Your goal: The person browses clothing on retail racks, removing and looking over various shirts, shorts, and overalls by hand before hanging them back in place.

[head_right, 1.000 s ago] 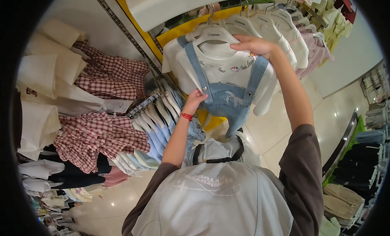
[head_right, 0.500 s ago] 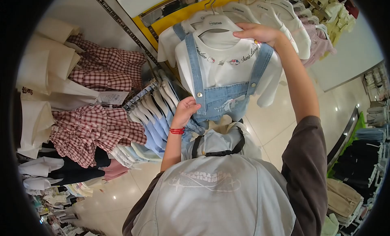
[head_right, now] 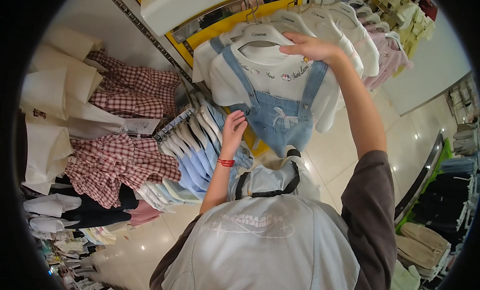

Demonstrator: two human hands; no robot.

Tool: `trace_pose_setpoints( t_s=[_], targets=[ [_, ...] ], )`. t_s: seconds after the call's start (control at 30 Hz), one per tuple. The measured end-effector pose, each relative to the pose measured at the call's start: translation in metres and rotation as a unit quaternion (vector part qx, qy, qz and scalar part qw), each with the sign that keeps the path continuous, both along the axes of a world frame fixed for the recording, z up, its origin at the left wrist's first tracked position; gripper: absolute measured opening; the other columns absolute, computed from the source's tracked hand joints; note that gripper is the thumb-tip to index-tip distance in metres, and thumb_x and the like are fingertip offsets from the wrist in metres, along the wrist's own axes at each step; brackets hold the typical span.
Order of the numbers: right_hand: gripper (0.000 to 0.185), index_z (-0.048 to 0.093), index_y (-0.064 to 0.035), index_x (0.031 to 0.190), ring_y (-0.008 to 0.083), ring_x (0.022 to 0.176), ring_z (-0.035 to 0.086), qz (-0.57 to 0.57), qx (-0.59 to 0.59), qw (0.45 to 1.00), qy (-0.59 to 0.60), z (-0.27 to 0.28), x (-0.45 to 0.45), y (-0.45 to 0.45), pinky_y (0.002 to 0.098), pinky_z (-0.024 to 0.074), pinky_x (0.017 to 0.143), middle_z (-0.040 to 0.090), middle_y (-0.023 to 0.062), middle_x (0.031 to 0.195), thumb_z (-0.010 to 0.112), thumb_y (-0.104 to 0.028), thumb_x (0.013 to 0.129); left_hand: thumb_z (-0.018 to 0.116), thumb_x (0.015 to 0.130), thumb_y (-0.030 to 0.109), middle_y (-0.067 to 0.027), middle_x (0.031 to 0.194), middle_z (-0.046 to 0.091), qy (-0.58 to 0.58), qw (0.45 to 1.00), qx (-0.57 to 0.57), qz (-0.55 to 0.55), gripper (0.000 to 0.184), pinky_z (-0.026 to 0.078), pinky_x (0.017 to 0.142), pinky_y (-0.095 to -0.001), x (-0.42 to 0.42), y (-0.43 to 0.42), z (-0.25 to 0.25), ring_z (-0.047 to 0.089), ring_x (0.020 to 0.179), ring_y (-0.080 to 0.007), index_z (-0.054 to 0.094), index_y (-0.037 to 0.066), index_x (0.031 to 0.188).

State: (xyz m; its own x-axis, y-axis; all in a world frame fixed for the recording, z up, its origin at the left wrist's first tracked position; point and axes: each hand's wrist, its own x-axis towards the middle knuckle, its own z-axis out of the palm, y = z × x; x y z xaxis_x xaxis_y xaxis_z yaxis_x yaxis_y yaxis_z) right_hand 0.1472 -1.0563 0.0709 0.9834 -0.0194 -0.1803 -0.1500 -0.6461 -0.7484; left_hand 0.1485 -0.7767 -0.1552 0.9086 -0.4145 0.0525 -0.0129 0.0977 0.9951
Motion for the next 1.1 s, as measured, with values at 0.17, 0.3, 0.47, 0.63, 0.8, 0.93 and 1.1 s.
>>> trace_pose_setpoints(
  t_s=[0.17, 0.3, 0.47, 0.63, 0.8, 0.93, 1.1],
  targets=[
    [0.06, 0.04, -0.0108, 0.129, 0.0087, 0.089, 0.046, 0.029, -0.001, 0.999, -0.04, 0.005, 0.002, -0.001, 0.0198, 0.0357, 0.058, 0.053, 0.0004, 0.106, 0.054, -0.044, 0.081, 0.057, 0.08, 0.005, -0.0116, 0.116, 0.049, -0.068, 0.997, -0.008, -0.022, 0.038, 0.038, 0.093, -0.0331, 0.006, -0.018, 0.044, 0.048, 0.108, -0.0217, 0.043, 0.002, 0.115],
    [0.053, 0.042, -0.0081, 0.125, 0.0106, 0.085, 0.046, 0.004, 0.023, 0.998, -0.065, -0.001, -0.009, 0.015, 0.0216, 0.0386, 0.063, 0.052, 0.0017, 0.102, 0.053, -0.039, 0.084, 0.059, 0.078, 0.006, -0.0114, 0.117, 0.046, -0.12, 0.992, -0.012, -0.027, 0.041, 0.037, 0.093, -0.0351, 0.003, -0.028, 0.067, 0.045, 0.11, -0.0224, 0.043, 0.002, 0.116],
    [0.035, 0.047, -0.0049, 0.11, 0.0113, 0.077, 0.043, 0.052, 0.016, 0.995, -0.086, 0.015, -0.022, 0.032, 0.0245, 0.0387, 0.063, 0.047, 0.0018, 0.086, 0.055, -0.029, 0.086, 0.062, 0.076, 0.008, -0.0112, 0.116, 0.043, -0.177, 0.983, 0.026, -0.048, 0.048, 0.037, 0.093, -0.0358, -0.001, -0.039, 0.08, 0.044, 0.111, -0.0231, 0.042, 0.003, 0.118],
    [0.036, 0.044, -0.002, 0.107, 0.0119, 0.076, 0.046, 0.036, 0.114, 0.985, -0.125, 0.002, -0.034, 0.072, 0.0268, 0.0404, 0.066, 0.048, 0.0052, 0.085, 0.055, -0.029, 0.086, 0.071, 0.069, 0.017, -0.0149, 0.13, 0.032, -0.133, 0.983, 0.013, -0.125, 0.079, 0.027, 0.1, -0.0396, -0.015, -0.037, 0.106, 0.032, 0.122, -0.0271, 0.023, 0.003, 0.13],
    [0.037, 0.036, 0.0023, 0.108, 0.0175, 0.081, 0.05, -0.043, 0.27, 0.938, -0.213, -0.063, -0.029, 0.138, 0.0303, 0.0418, 0.073, 0.052, 0.014, 0.089, 0.052, -0.024, 0.088, 0.072, 0.066, 0.011, -0.014, 0.127, 0.034, -0.065, 0.978, -0.054, -0.189, 0.082, 0.029, 0.098, -0.0345, -0.045, -0.027, 0.119, 0.034, 0.118, -0.0225, 0.022, -0.001, 0.13],
    [0.037, 0.036, 0.0038, 0.108, 0.0189, 0.082, 0.051, 0.019, 0.323, 0.909, -0.262, -0.08, -0.025, 0.166, 0.0306, 0.0412, 0.075, 0.051, 0.0157, 0.091, 0.05, -0.024, 0.089, 0.063, 0.065, 0.0, -0.0087, 0.109, 0.049, -0.074, 0.991, 0.033, -0.102, 0.067, 0.039, 0.086, -0.0293, -0.037, 0.003, 0.116, 0.049, 0.099, -0.0165, 0.033, -0.001, 0.124],
    [0.046, 0.041, -0.0017, 0.115, 0.0215, 0.097, 0.05, 0.067, 0.143, 0.938, -0.308, -0.085, 0.007, 0.124, 0.0326, 0.0406, 0.085, 0.049, 0.0133, 0.109, 0.063, -0.018, 0.079, 0.058, 0.058, -0.008, -0.0037, 0.1, 0.055, 0.061, 0.994, 0.07, -0.064, 0.065, 0.043, 0.076, -0.0248, -0.018, 0.084, 0.13, 0.053, 0.087, -0.0114, 0.041, 0.0, 0.121]
  ],
)
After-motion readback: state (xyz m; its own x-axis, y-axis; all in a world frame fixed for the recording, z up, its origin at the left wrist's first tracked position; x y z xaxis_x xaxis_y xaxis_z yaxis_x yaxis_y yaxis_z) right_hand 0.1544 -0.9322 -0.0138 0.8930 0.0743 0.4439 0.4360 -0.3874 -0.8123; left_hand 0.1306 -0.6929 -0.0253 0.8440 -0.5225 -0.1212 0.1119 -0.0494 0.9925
